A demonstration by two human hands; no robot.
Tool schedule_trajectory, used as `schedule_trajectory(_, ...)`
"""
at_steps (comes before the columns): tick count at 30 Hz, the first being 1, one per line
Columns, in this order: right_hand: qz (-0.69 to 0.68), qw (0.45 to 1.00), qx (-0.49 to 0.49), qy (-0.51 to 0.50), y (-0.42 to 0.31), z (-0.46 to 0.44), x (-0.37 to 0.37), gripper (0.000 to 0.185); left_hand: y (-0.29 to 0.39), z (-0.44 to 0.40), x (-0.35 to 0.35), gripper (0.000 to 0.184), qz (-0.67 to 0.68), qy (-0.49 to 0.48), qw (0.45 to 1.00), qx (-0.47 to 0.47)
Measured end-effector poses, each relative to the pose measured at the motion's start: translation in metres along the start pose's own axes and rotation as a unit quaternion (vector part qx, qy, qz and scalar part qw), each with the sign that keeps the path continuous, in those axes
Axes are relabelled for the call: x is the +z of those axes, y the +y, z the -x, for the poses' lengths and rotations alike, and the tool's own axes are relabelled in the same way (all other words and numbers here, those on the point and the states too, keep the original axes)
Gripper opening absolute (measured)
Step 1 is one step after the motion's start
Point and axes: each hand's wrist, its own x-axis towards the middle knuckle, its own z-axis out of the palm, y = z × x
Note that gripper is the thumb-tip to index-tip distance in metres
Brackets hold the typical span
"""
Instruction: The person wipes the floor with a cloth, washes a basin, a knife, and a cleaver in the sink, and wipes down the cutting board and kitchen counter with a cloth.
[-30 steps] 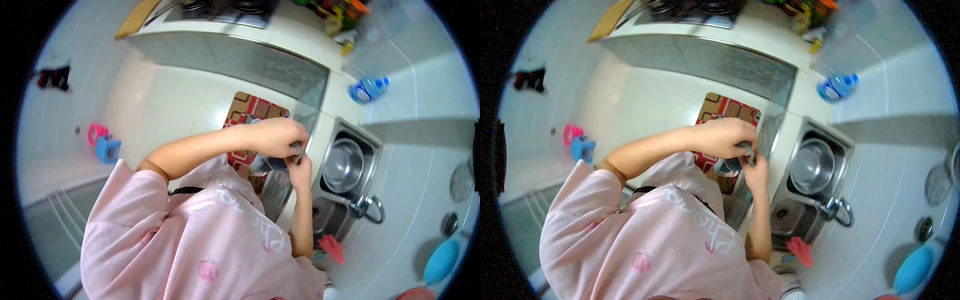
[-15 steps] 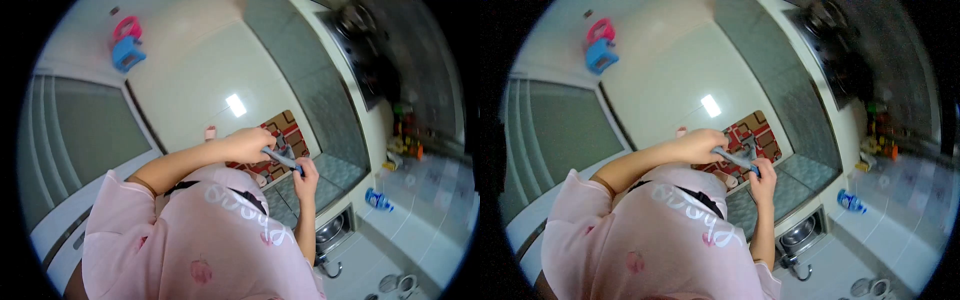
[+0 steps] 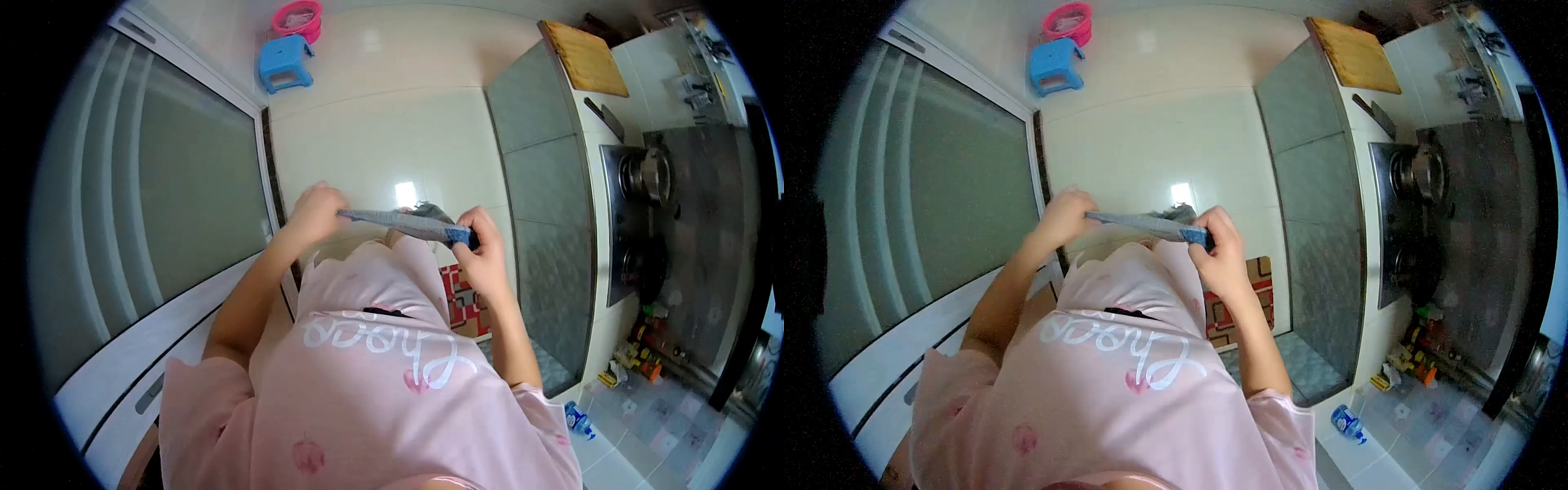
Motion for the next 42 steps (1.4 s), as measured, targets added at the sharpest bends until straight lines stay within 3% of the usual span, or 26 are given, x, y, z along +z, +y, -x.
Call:
schedule_trajectory(3, 0.023, 0.999, 0.004, -0.042, 0.002, -0.043, 0.022, 0.016, -0.046, 0.000, -0.021, 0.017, 0.002, 0.078, 0.996, -0.046)
schedule_trajectory(4, 0.021, 0.996, 0.048, -0.072, -0.003, -0.062, 0.026, 0.018, -0.058, -0.001, -0.029, 0.017, 0.005, 0.099, 0.993, -0.071)
schedule_trajectory(7, -0.043, 0.988, 0.061, -0.136, 0.027, -0.114, 0.048, 0.019, -0.107, -0.006, -0.045, 0.018, 0.025, 0.139, 0.987, -0.076)
schedule_trajectory(8, -0.083, 0.977, 0.079, -0.178, 0.031, -0.131, 0.054, 0.020, -0.106, -0.005, -0.057, 0.017, 0.035, 0.117, 0.985, -0.122)
schedule_trajectory(12, 0.021, 0.974, 0.061, -0.218, 0.055, -0.193, 0.081, 0.021, -0.119, -0.032, -0.090, 0.015, 0.055, 0.048, 0.961, -0.267)
schedule_trajectory(15, 0.068, 0.975, 0.048, -0.206, 0.078, -0.231, 0.107, 0.021, -0.153, -0.052, -0.085, 0.016, 0.069, 0.096, 0.961, -0.251)
schedule_trajectory(18, 0.130, 0.966, 0.089, -0.206, 0.108, -0.257, 0.137, 0.020, -0.202, -0.082, -0.070, 0.019, 0.081, 0.052, 0.968, -0.231)
schedule_trajectory(22, 0.172, 0.962, 0.129, -0.168, 0.162, -0.269, 0.184, 0.018, -0.270, -0.111, -0.022, 0.022, 0.119, -0.007, 0.968, -0.223)
schedule_trajectory(26, 0.181, 0.946, 0.226, -0.145, 0.206, -0.252, 0.252, 0.016, -0.339, -0.135, 0.020, 0.019, 0.130, -0.151, 0.957, -0.213)
schedule_trajectory(29, 0.153, 0.932, 0.289, -0.156, 0.247, -0.253, 0.284, 0.019, -0.376, -0.160, 0.041, 0.019, 0.118, -0.172, 0.952, -0.224)
schedule_trajectory(33, 0.054, 0.950, 0.254, -0.176, 0.319, -0.273, 0.306, 0.018, -0.411, -0.230, 0.061, 0.019, 0.064, -0.202, 0.948, -0.239)
schedule_trajectory(35, 0.058, 0.940, 0.279, -0.189, 0.382, -0.284, 0.346, 0.014, -0.451, -0.264, 0.102, 0.018, 0.028, -0.212, 0.937, -0.275)
schedule_trajectory(37, 0.063, 0.930, 0.302, -0.200, 0.440, -0.299, 0.383, 0.014, -0.500, -0.295, 0.159, 0.018, -0.029, -0.136, 0.970, -0.198)
schedule_trajectory(39, 0.051, 0.937, 0.289, -0.192, 0.513, -0.319, 0.431, 0.014, -0.553, -0.335, 0.218, 0.019, -0.084, -0.138, 0.970, -0.181)
schedule_trajectory(42, 0.048, 0.942, 0.305, -0.130, 0.611, -0.346, 0.488, 0.015, -0.609, -0.389, 0.315, 0.037, -0.148, -0.106, 0.960, -0.211)
